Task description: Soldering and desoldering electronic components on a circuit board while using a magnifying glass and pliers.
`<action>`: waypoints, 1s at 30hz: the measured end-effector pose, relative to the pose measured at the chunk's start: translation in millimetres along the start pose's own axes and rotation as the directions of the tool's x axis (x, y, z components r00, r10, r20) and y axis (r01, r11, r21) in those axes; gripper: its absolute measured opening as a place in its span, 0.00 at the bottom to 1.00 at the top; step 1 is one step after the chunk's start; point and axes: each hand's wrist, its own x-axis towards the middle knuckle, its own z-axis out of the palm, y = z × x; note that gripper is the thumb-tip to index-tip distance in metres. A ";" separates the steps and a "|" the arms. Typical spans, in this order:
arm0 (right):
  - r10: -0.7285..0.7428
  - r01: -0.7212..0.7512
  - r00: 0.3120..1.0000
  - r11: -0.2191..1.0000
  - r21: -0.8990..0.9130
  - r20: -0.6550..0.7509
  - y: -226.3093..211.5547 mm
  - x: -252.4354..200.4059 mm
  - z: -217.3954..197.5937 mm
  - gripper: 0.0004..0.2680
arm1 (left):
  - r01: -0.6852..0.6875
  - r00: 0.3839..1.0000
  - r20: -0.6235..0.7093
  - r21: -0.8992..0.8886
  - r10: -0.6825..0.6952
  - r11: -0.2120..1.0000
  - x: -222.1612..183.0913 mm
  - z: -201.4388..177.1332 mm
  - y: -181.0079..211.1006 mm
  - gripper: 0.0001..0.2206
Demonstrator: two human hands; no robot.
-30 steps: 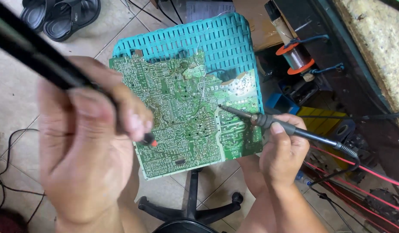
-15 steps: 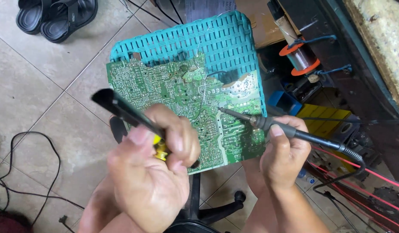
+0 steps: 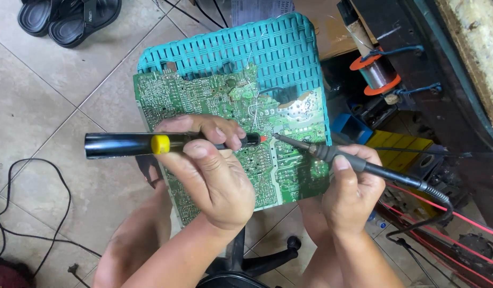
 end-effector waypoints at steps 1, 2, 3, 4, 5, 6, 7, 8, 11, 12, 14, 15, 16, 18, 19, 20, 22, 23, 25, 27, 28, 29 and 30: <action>0.000 0.000 1.000 1.000 -0.007 0.000 0.5 0.1 -0.5 0.08 | -0.003 1.000 -0.001 -0.019 0.003 1.000 -0.8 -0.2 -3.3 0.09; 0.000 0.000 1.000 1.000 -0.007 0.000 0.3 0.2 -0.7 0.08 | -0.002 1.000 0.000 -0.019 0.002 1.000 -2.1 -0.4 -6.1 0.09; -0.001 0.001 1.000 1.000 -0.014 0.001 0.0 0.2 -0.8 0.08 | 0.008 1.000 -0.003 -0.031 -0.008 0.999 -3.3 -0.7 -8.8 0.09; -0.001 0.001 1.000 1.000 -0.020 0.002 -0.3 0.3 -0.8 0.08 | 0.018 1.000 -0.006 -0.043 -0.018 0.999 -4.4 -1.0 -11.5 0.09; -0.001 0.001 1.000 1.000 -0.020 0.002 -0.6 0.4 -0.8 0.08 | 0.018 1.000 -0.006 -0.043 -0.018 0.999 -4.4 -0.9 -13.0 0.09; 0.001 -0.002 1.000 0.999 -0.040 -0.003 -0.8 0.3 -0.8 0.08 | 0.022 1.000 -0.006 -0.041 -0.023 0.999 -4.6 -0.9 -14.5 0.10; 0.004 -0.004 1.000 0.998 -0.059 -0.008 -1.0 0.2 -0.8 0.08 | 0.026 1.000 -0.006 -0.039 -0.027 0.999 -4.8 -1.0 -16.0 0.11; 0.005 -0.005 1.000 0.998 -0.059 -0.007 -0.8 0.2 -0.6 0.08 | 0.027 1.000 -0.007 -0.039 -0.027 0.999 -3.8 -0.3 -15.8 0.11; -0.010 0.010 1.000 0.998 -0.056 -0.001 -0.4 0.6 -0.2 0.08 | 0.020 1.000 0.014 -0.005 -0.020 1.000 -2.3 1.7 -16.3 0.10; -0.011 0.010 1.000 0.999 -0.048 -0.002 -0.2 0.6 0.0 0.08 | 0.017 1.000 0.010 -0.013 -0.017 1.000 -2.8 2.0 -17.3 0.10; -0.011 0.011 1.000 0.999 -0.041 -0.003 0.0 0.6 0.3 0.08 | 0.013 1.000 0.006 -0.021 -0.013 1.000 -3.7 2.9 -17.9 0.10; -0.016 0.016 1.000 0.999 -0.033 0.002 -0.1 0.6 0.4 0.08 | 0.004 1.000 0.021 -0.024 -0.004 1.000 -3.9 3.5 -17.5 0.09; -0.021 0.022 1.000 0.999 -0.025 0.007 -0.2 0.8 0.6 0.08 | -0.005 0.999 0.036 -0.027 0.006 1.000 -4.1 4.2 -17.2 0.08; -0.017 0.017 1.000 0.999 -0.033 0.001 0.7 0.4 0.1 0.08 | -0.014 0.999 0.038 -0.022 0.015 1.000 -4.6 4.9 -17.5 0.09; -0.013 0.012 1.000 0.999 -0.042 -0.005 1.2 0.0 -0.1 0.09 | -0.022 0.999 0.040 -0.017 0.023 1.000 -5.0 5.1 -17.6 0.09; -0.013 0.012 1.000 0.999 -0.042 -0.005 1.5 0.0 -0.1 0.09 | -0.022 0.999 0.040 -0.017 0.023 1.000 -3.8 5.5 -17.0 0.09; -0.011 0.011 1.000 1.000 -0.003 0.004 1.9 0.1 -0.1 0.08 | -0.033 0.998 0.058 -0.032 0.035 0.999 -1.1 6.4 -15.6 0.08; -0.012 0.012 1.000 1.000 -0.003 0.004 1.2 0.0 0.3 0.08 | -0.034 0.998 0.058 -0.032 0.036 0.999 -0.7 6.7 -14.5 0.08; -0.016 0.016 1.000 1.000 -0.013 -0.014 0.1 -0.5 1.6 0.08 | -0.011 0.999 0.050 -0.028 0.012 1.000 0.3 6.6 -12.3 0.10; -0.002 0.003 0.999 1.000 0.018 -0.033 0.6 -0.4 0.6 0.08 | -0.014 0.999 0.043 -0.073 0.017 0.997 2.6 5.8 -2.3 0.09; 0.015 -0.012 0.998 0.999 0.046 -0.054 0.8 -0.9 -0.4 0.08 | -0.014 0.999 0.037 -0.118 0.018 0.993 3.2 5.3 2.8 0.08; 0.015 -0.013 0.998 0.999 0.046 -0.053 -0.4 -0.6 0.4 0.08 | -0.013 0.999 0.036 -0.117 0.018 0.993 9.6 4.0 13.8 0.08; -0.008 0.009 0.998 1.000 0.009 -0.060 -1.6 -0.4 1.1 0.08 | 0.098 0.994 0.073 -0.204 -0.084 0.974 16.2 2.7 24.8 0.05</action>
